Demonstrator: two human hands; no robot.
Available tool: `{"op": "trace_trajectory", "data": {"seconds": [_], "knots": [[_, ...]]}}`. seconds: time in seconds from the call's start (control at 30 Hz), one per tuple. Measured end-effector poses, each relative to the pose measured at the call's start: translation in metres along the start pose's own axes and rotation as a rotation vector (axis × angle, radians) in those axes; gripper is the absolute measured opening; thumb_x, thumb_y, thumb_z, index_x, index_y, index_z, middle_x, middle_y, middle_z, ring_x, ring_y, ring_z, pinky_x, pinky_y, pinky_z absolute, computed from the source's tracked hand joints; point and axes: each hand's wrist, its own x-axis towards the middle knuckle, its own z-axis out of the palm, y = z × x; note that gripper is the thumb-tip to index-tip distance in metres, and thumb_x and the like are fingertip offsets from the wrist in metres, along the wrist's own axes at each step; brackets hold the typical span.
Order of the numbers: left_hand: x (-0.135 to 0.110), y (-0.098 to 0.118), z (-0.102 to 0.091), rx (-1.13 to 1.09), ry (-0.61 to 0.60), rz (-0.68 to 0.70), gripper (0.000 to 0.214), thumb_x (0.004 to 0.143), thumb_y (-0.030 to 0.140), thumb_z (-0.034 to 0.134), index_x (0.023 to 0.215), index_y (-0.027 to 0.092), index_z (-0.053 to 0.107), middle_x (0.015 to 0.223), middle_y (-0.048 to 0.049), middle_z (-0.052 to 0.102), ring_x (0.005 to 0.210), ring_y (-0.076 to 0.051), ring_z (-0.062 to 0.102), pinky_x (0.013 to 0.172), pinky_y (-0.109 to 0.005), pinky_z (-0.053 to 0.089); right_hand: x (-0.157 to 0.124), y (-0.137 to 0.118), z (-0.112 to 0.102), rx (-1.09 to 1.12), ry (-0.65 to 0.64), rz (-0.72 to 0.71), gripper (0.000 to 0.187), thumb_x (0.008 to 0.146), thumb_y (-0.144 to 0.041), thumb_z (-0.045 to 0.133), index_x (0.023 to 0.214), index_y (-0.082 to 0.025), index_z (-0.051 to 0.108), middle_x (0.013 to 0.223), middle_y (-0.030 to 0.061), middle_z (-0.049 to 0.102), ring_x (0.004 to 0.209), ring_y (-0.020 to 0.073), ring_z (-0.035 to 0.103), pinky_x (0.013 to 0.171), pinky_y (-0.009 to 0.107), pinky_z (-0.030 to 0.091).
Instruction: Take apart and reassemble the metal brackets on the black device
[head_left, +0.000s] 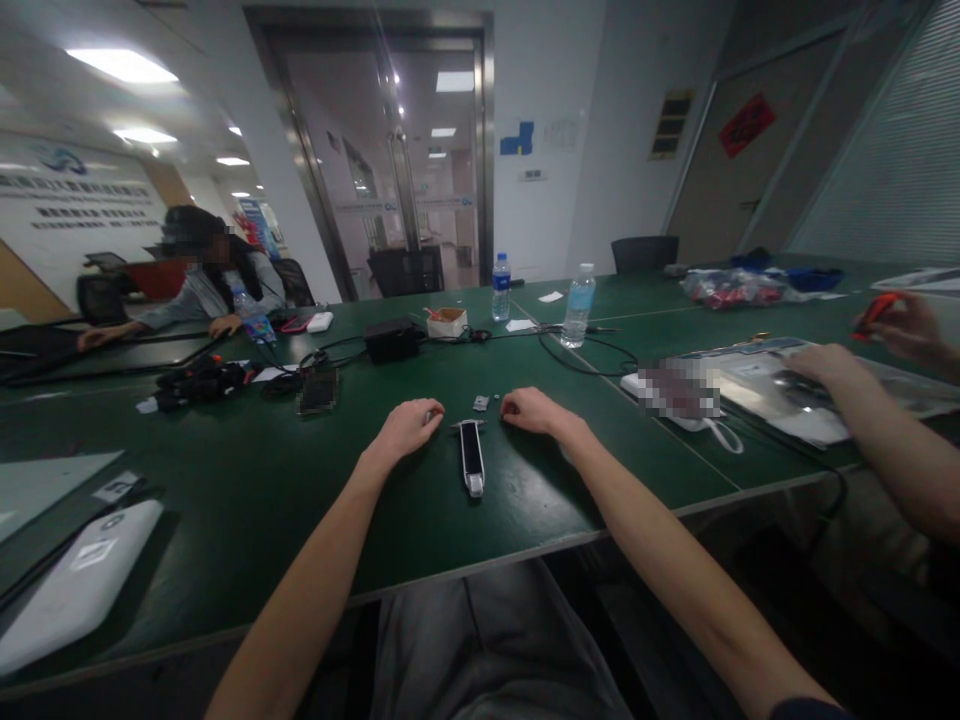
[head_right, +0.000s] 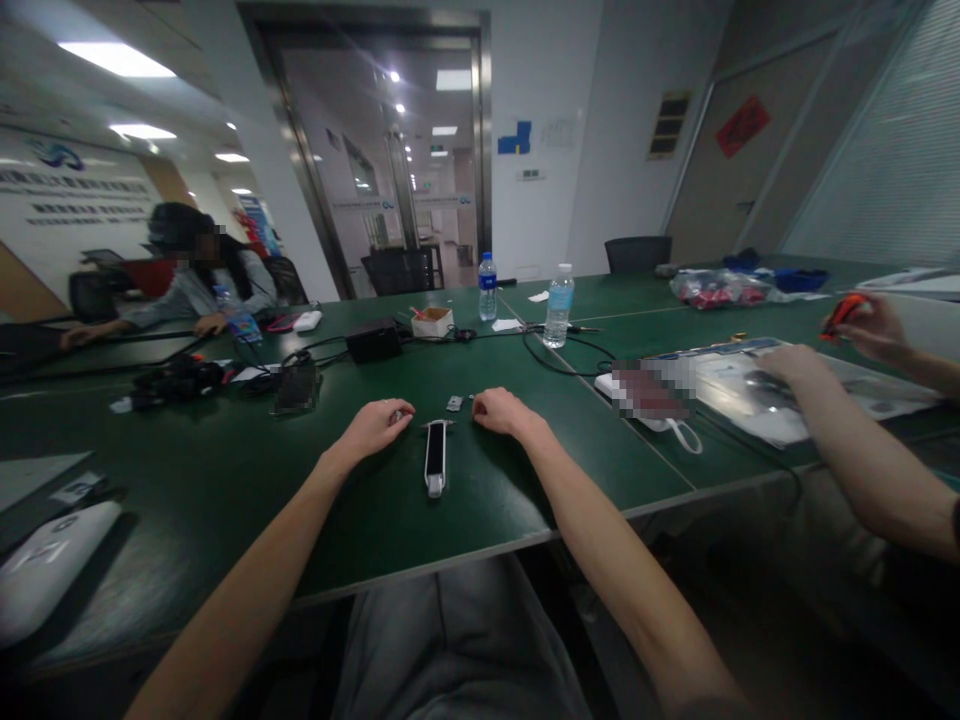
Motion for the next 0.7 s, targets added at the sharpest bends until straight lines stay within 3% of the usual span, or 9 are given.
{"op": "trace_trajectory", "data": {"seconds": [0.7], "knots": [[-0.001, 0.013, -0.003, -0.034, -0.124, 0.060, 0.026, 0.083, 0.032, 0.053, 0.100, 0.018, 0.068, 0.088, -0.0057, 0.068, 0.080, -0.020, 0.062, 0.068, -0.029, 0.045, 0.000, -0.009, 0.003, -0.011, 0.000, -0.005, 0.015, 0.080, -0.023, 0.060, 0.092, -0.018, 0.068, 0.093, 0.0054, 0.070, 0.078, 0.0150, 0.063, 0.066, 0.021, 0.042]]}}
